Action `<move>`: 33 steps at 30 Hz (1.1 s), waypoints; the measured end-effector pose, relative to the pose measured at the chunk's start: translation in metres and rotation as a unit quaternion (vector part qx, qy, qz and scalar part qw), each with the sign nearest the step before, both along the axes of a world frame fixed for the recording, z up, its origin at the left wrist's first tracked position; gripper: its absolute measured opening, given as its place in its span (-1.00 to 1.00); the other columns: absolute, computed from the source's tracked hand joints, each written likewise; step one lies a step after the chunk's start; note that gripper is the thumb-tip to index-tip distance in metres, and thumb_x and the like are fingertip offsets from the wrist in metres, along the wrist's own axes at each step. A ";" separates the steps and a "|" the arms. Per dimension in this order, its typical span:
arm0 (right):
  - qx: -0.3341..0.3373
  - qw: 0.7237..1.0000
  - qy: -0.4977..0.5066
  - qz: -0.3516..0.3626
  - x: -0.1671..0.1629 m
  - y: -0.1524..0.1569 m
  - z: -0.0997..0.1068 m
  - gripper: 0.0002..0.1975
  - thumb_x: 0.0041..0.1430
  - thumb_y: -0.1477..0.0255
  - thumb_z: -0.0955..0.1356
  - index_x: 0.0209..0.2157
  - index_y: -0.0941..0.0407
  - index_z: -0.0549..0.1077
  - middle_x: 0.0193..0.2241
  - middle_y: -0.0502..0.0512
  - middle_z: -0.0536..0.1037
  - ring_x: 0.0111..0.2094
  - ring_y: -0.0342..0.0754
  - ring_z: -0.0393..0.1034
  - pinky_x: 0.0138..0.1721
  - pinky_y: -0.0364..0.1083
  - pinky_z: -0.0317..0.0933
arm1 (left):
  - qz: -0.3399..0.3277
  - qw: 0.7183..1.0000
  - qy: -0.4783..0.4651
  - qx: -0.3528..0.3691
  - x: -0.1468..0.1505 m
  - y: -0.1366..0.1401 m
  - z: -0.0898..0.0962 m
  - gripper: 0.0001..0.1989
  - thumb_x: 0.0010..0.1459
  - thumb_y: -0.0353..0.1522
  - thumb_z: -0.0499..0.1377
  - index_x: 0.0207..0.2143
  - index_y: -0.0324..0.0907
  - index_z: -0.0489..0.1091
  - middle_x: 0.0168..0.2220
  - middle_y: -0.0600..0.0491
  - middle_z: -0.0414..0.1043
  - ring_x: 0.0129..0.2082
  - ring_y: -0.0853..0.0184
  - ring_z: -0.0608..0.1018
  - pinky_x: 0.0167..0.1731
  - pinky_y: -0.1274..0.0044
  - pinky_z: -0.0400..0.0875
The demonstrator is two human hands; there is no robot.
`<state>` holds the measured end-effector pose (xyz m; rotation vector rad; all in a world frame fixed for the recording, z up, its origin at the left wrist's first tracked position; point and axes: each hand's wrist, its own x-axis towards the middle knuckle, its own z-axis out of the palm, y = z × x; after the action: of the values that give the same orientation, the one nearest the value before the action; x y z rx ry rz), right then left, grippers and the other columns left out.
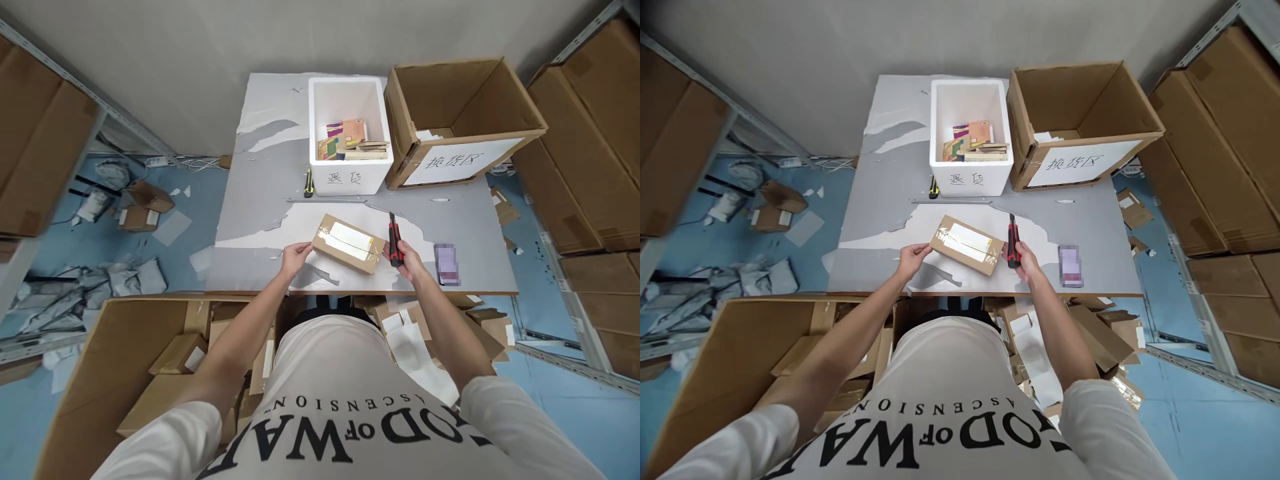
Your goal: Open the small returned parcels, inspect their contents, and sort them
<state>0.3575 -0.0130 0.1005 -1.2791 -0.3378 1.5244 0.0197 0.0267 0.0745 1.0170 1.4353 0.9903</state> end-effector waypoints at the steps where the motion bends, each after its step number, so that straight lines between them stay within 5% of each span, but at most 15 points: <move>1: 0.005 1.000 -0.013 0.019 0.002 0.013 0.002 -0.90 0.21 0.36 0.31 -0.24 0.06 0.35 -0.28 0.09 0.60 -0.22 -0.04 0.53 -0.17 0.03 0.47 | 0.011 1.000 0.003 -0.004 -0.001 -0.010 -0.004 -0.57 -0.17 -0.15 0.38 -0.28 -0.25 0.56 -0.22 -0.11 0.59 -0.14 0.12 0.59 0.00 0.29 0.41; 8: 0.014 0.992 -0.091 0.081 -0.013 0.055 -0.003 -0.89 0.17 0.34 0.34 -0.32 0.06 0.34 -0.44 -0.03 0.54 -0.48 -0.19 0.44 -0.43 -0.21 0.37 | 0.063 0.998 0.006 -0.021 0.007 -0.048 -0.023 -0.64 -0.13 -0.21 0.36 -0.30 -0.27 0.56 -0.24 -0.10 0.59 -0.16 0.13 0.60 0.00 0.28 0.43; 15: 0.038 0.992 -0.104 0.067 -0.019 0.052 -0.016 -0.80 0.12 0.24 0.36 -0.31 0.03 0.30 -0.33 0.01 0.57 -0.32 -0.13 0.49 -0.31 -0.14 0.40 | 0.056 0.997 0.031 -0.031 0.002 -0.044 -0.025 -0.67 -0.10 -0.24 0.34 -0.29 -0.28 0.56 -0.24 -0.12 0.59 -0.16 0.13 0.60 -0.01 0.29 0.45; 20: 0.072 0.991 -0.108 0.038 -0.009 0.034 -0.019 -0.70 0.09 0.19 0.38 -0.19 0.00 0.28 -0.22 0.05 0.57 -0.25 -0.08 0.51 -0.28 -0.08 0.41 | 0.010 0.987 0.161 0.024 -0.002 -0.042 -0.007 -0.46 -0.04 -0.23 0.29 0.00 -0.27 0.44 0.02 -0.19 0.46 0.05 0.09 0.49 0.11 0.27 0.33; 24: 0.068 0.978 -0.191 0.049 0.003 -0.006 -0.019 -0.54 0.06 0.09 0.37 -0.07 0.01 0.27 -0.24 0.06 0.55 -0.47 -0.13 0.47 -0.42 -0.09 0.40 | -0.141 0.916 0.351 0.137 0.005 -0.016 0.026 0.03 -0.18 -0.03 0.34 0.30 -0.18 0.04 0.35 -0.17 -0.10 0.34 0.00 0.03 0.27 0.13 -0.06; 27: 0.052 0.963 -0.245 0.101 0.008 -0.035 -0.020 -0.44 0.06 0.04 0.34 0.01 0.05 0.27 -0.30 0.05 0.53 -0.64 -0.21 0.32 -0.64 -0.16 0.27 | -0.264 0.843 0.446 0.148 0.018 0.011 0.043 0.31 -0.36 0.10 0.35 0.35 -0.18 -0.19 0.39 -0.18 -0.42 0.36 -0.10 -0.23 0.25 0.01 -0.28; 30: 0.034 0.954 -0.267 0.135 0.005 -0.050 -0.021 -0.34 0.06 0.01 0.32 0.13 0.05 0.22 -0.33 0.04 0.51 -0.66 -0.23 0.27 -0.73 -0.20 0.17 | -0.330 0.792 0.495 0.138 0.029 0.029 0.045 0.38 -0.43 0.14 0.35 0.35 -0.18 -0.20 0.39 -0.21 -0.42 0.35 -0.17 -0.28 0.23 -0.02 -0.36; 33: 0.023 0.952 -0.269 0.144 0.000 -0.054 -0.020 -0.31 0.06 0.01 0.32 0.17 0.04 0.21 -0.33 0.04 0.50 -0.67 -0.24 0.25 -0.75 -0.20 0.15 | -0.349 0.781 0.501 0.132 0.032 0.033 0.038 0.35 -0.42 0.13 0.35 0.34 -0.20 -0.16 0.38 -0.27 -0.30 0.35 -0.18 -0.21 0.22 -0.03 -0.33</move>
<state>0.3577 -0.0670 0.0808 -1.6513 -0.9415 1.3680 0.0520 0.0594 0.1127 2.2921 1.4864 0.0119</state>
